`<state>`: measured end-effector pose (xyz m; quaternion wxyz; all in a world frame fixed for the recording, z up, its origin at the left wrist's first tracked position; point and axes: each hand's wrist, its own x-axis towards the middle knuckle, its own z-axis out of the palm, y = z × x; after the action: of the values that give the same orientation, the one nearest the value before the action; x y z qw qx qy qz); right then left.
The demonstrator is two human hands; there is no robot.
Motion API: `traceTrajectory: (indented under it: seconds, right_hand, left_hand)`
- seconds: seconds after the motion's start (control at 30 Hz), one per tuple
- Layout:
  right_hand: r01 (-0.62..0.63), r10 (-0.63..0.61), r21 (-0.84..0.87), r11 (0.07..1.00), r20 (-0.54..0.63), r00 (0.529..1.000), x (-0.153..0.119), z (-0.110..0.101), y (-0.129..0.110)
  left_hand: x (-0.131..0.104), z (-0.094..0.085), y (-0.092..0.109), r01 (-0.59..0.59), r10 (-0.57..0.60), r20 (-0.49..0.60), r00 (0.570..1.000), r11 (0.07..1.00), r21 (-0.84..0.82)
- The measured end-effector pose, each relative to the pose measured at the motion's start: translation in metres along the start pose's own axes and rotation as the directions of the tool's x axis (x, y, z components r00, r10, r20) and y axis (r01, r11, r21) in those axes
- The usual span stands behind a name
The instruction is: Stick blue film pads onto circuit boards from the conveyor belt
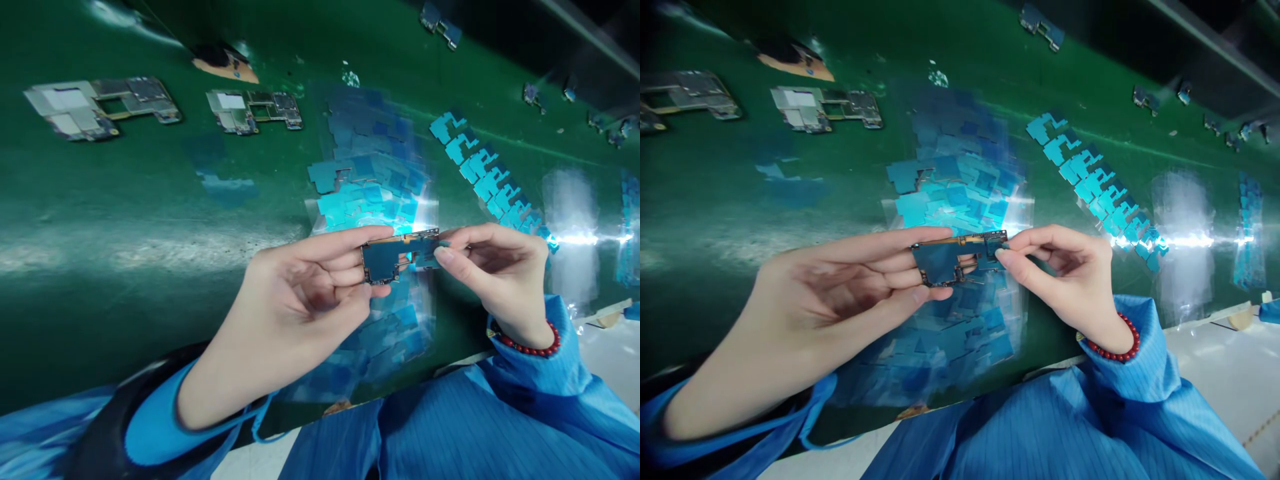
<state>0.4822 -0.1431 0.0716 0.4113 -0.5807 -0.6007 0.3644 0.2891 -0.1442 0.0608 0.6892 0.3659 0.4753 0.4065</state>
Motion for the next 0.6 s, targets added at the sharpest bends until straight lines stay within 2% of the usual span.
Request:
traceTrajectory:
  seconds: [0.2, 0.6]
  right_hand:
    - [-0.008, 0.008, -0.004, 1.0, 0.003, 1.0, 0.0005, 0.0001, 0.0]
    - [-0.024, 0.024, -0.005, 1.0, 0.001, 1.0, 0.0006, 0.0007, -0.0009]
  left_hand:
    - [0.0011, 0.0001, -0.0011, 0.0, 0.001, -0.032, 0.999, 1.0, 0.019]
    - [-0.0001, -0.0011, -0.0009, 0.01, -0.008, -0.029, 1.0, 0.998, 0.068]
